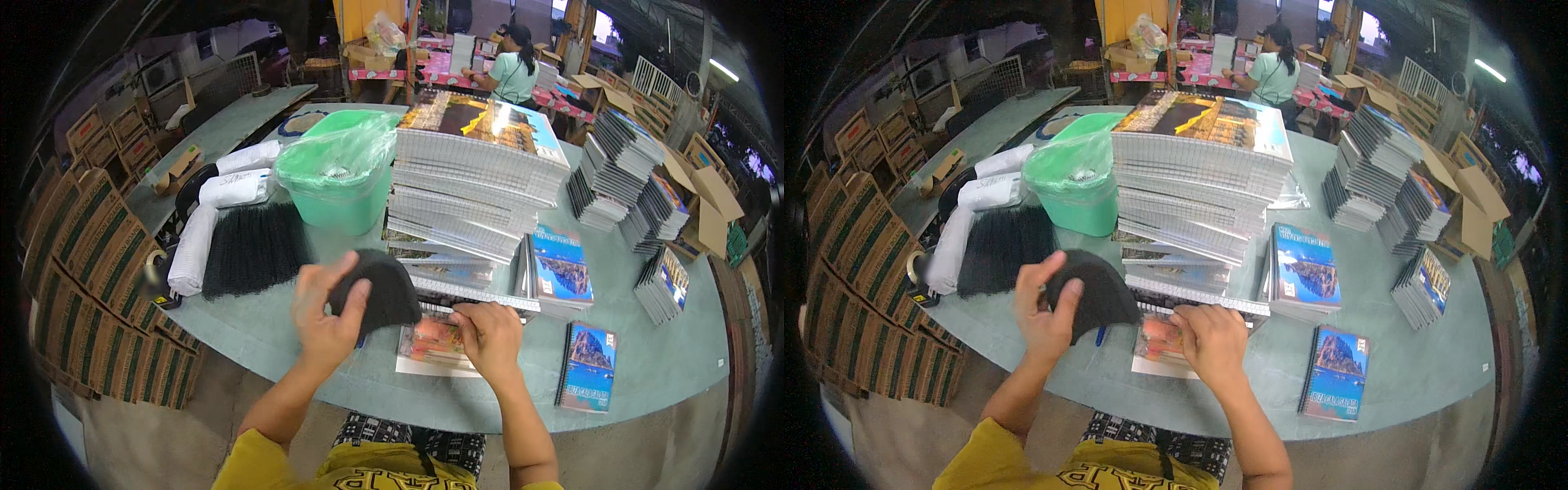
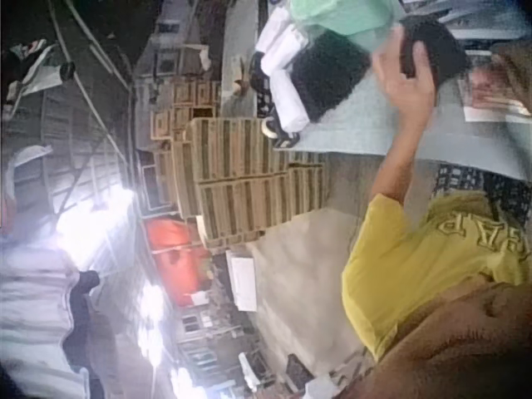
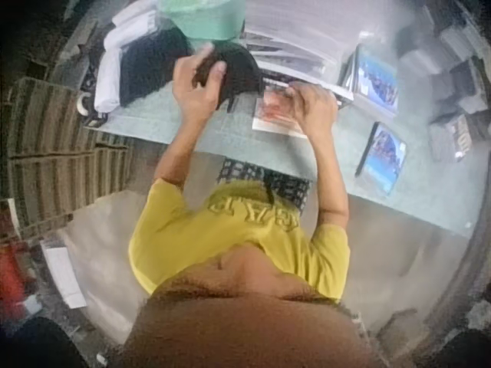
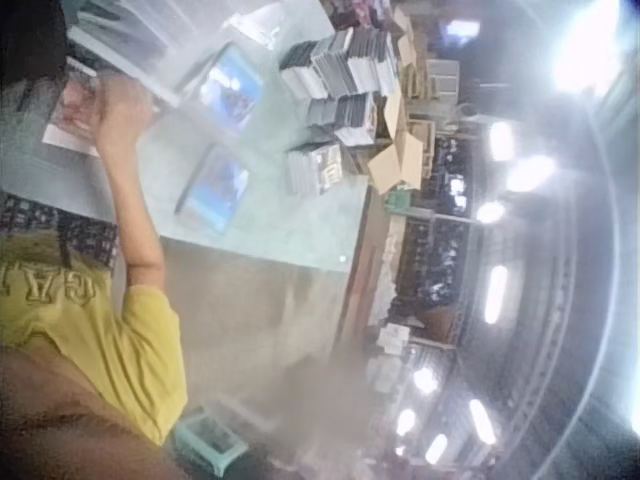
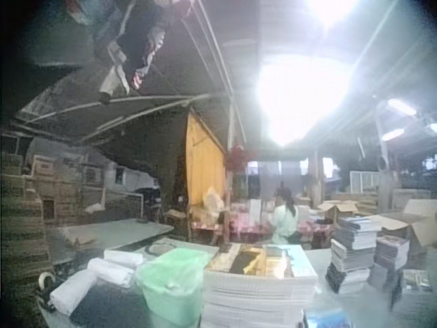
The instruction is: The person binds paper booklets by inserting a spiral coil into the punched holes of the paper stacks by hand and then using shears to cut the ends of the coil.
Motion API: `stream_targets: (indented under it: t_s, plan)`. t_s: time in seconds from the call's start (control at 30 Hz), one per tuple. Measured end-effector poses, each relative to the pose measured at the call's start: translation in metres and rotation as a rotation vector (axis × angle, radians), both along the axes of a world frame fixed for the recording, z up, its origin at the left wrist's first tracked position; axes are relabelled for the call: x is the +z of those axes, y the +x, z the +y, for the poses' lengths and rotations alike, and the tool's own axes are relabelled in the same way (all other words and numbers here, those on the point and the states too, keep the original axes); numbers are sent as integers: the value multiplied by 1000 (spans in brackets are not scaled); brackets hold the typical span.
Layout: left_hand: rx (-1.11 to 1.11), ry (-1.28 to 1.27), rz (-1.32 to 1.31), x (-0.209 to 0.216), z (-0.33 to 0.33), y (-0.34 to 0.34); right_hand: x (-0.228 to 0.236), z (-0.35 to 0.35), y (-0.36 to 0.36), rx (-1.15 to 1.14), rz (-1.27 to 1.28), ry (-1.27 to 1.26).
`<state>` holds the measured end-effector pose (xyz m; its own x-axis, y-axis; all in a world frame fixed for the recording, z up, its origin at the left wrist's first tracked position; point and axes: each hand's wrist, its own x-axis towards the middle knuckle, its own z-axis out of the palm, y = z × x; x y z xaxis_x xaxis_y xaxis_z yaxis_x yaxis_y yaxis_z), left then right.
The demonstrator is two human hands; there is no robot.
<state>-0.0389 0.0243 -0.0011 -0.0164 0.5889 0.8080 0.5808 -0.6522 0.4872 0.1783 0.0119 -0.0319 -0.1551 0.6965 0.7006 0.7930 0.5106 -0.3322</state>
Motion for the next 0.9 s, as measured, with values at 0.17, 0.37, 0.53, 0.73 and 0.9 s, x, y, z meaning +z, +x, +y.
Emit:
stream_targets:
  t_s: [0.17,0.37,0.53,0.73,0.9]
  plan:
    - [-194,-118,138,-18,0,12,10,-1,5,-23,-14,-4]
    - [-312,-390,373,-29,-3,24,4,-17,59,61,336,-420]
    - [-182,-78,-46,-13,10,40,-47,-19,65,226,1117,-479]
    - [-352,-276,115,-19,-2,49,-47,-24,41,202,1235,-392]
    - [-373,-314,279,-22,-1,56,-50,-22,41,156,1247,-418]
